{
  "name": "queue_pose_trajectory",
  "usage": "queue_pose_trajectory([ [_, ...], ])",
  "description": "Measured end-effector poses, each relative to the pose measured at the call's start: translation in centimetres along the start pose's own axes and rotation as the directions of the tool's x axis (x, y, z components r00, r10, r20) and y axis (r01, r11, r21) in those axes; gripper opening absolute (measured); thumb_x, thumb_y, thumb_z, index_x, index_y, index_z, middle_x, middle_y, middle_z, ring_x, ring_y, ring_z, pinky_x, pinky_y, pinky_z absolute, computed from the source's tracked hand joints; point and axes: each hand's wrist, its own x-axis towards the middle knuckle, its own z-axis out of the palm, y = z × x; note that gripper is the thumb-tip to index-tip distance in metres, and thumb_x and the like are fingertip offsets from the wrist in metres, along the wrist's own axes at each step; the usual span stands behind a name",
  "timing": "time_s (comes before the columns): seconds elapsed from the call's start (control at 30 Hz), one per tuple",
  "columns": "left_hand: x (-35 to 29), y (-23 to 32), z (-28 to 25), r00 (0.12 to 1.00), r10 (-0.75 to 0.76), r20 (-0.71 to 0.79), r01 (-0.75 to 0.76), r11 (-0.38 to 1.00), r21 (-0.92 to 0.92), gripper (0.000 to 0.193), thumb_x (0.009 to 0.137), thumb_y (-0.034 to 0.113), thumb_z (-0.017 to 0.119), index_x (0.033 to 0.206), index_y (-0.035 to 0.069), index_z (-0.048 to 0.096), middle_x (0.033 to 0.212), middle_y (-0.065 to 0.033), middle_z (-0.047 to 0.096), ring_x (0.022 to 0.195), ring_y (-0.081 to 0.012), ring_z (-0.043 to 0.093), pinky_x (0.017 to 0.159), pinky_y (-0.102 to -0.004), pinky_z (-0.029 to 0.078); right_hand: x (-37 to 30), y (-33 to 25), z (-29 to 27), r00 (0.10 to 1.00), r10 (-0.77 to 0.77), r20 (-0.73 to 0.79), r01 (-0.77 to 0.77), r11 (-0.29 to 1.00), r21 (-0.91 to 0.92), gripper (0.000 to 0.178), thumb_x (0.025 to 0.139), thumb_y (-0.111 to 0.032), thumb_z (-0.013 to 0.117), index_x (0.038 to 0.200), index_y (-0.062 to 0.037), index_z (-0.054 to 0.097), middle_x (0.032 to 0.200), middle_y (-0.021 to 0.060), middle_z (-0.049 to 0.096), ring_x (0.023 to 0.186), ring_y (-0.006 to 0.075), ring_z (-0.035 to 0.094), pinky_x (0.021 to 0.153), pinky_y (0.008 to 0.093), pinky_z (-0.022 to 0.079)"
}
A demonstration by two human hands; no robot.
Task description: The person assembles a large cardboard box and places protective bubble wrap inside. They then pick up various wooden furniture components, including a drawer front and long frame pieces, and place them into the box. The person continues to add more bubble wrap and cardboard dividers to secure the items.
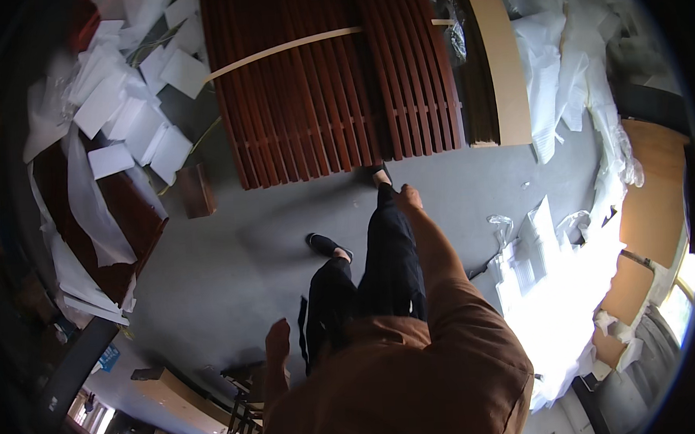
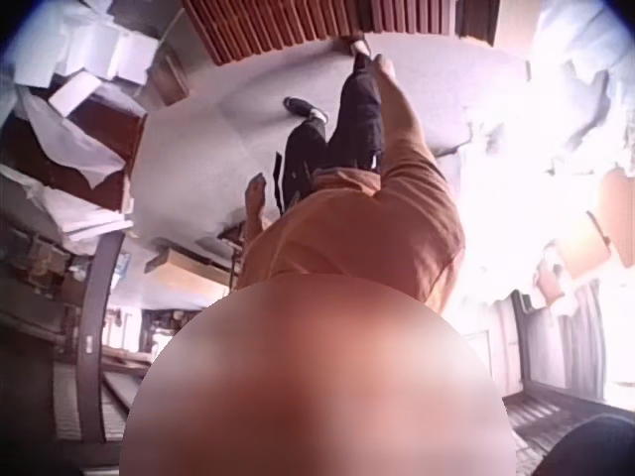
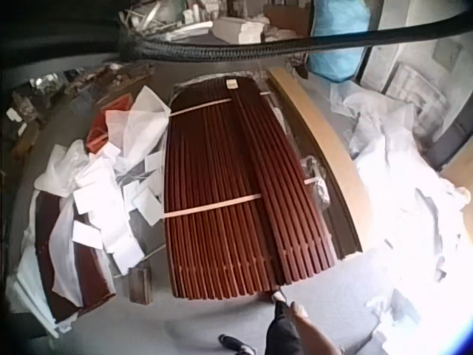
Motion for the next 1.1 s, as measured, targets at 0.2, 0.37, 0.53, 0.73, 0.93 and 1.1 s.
queue_pose_trajectory([
  [0.2,4.7,16.8,4.5,0.926,-0.357,0.127,0.375,0.911,-0.172,0.030,0.090,0.016,0.050,0.115,0.000,0.053,0.106,-0.0125,0.060,0.097,-0.0223,0.058,0.084,-0.0307,0.044,11.3,-6.2,-1.9,0.999,-0.039,0.038,0.043,0.992,-0.120,0.038,0.080,-0.031,0.050,0.104,-0.0028,0.055,0.109,0.0215,0.058,0.104,0.0342,0.055,0.084,0.0411,0.047],
  [0.37,10.3,25.2,9.7,0.890,-0.327,0.319,0.446,0.770,-0.456,0.034,0.092,0.016,0.048,0.121,-0.002,0.046,0.109,-0.0138,0.058,0.102,-0.0188,0.056,0.091,-0.0296,0.042,20.9,-7.4,-0.7,1.000,-0.014,0.000,0.014,0.985,-0.172,0.027,0.082,-0.022,0.044,0.091,-0.0016,0.060,0.094,0.0197,0.064,0.090,0.0344,0.062,0.078,0.0417,0.049],
  [0.53,16.4,21.9,14.3,0.928,-0.242,0.281,0.364,0.746,-0.558,0.035,0.089,0.011,0.053,0.121,-0.001,0.046,0.107,-0.0132,0.059,0.098,-0.0175,0.058,0.088,-0.0278,0.043,23.4,-7.3,-0.4,0.997,-0.074,0.006,0.072,0.957,-0.280,0.027,0.083,-0.025,0.045,0.091,-0.0025,0.058,0.085,0.0165,0.064,0.083,0.0314,0.063,0.069,0.0429,0.050],
  [0.73,28.4,28.7,13.5,0.980,0.118,0.158,-0.145,0.974,0.171,0.074,0.074,0.030,0.069,0.133,0.005,0.032,0.125,-0.0173,0.048,0.116,-0.0313,0.046,0.094,-0.0392,0.040,10.8,-6.7,-2.0,0.738,-0.674,-0.028,0.558,0.633,-0.536,0.049,0.077,-0.038,0.056,0.110,-0.0017,0.054,0.064,0.0063,0.052,0.053,0.0186,0.052,0.040,0.0331,0.041],
  [0.93,26.5,39.1,10.0,0.949,-0.073,0.306,0.192,0.905,-0.380,0.039,0.070,0.021,0.067,0.097,-0.002,0.050,0.077,-0.0150,0.062,0.071,-0.0288,0.063,0.063,-0.0390,0.049,0.6,-18.1,-18.5,0.524,-0.773,0.357,0.813,0.579,0.059,0.043,0.080,-0.036,0.060,0.104,0.0000,0.055,0.092,0.0185,0.058,0.082,0.0296,0.058,0.065,0.0377,0.051],
  [1.1,17.2,44.7,1.3,0.998,-0.018,-0.062,0.006,0.984,-0.179,0.035,0.069,0.019,0.060,0.095,-0.004,0.052,0.077,-0.0228,0.062,0.077,-0.0387,0.061,0.066,-0.0407,0.049,3.0,-33.5,-26.2,0.832,-0.530,0.163,0.116,0.455,0.883,0.051,0.085,-0.053,0.051,0.087,-0.0030,0.059,0.073,0.0044,0.057,0.069,0.0167,0.058,0.059,0.0306,0.047],
])
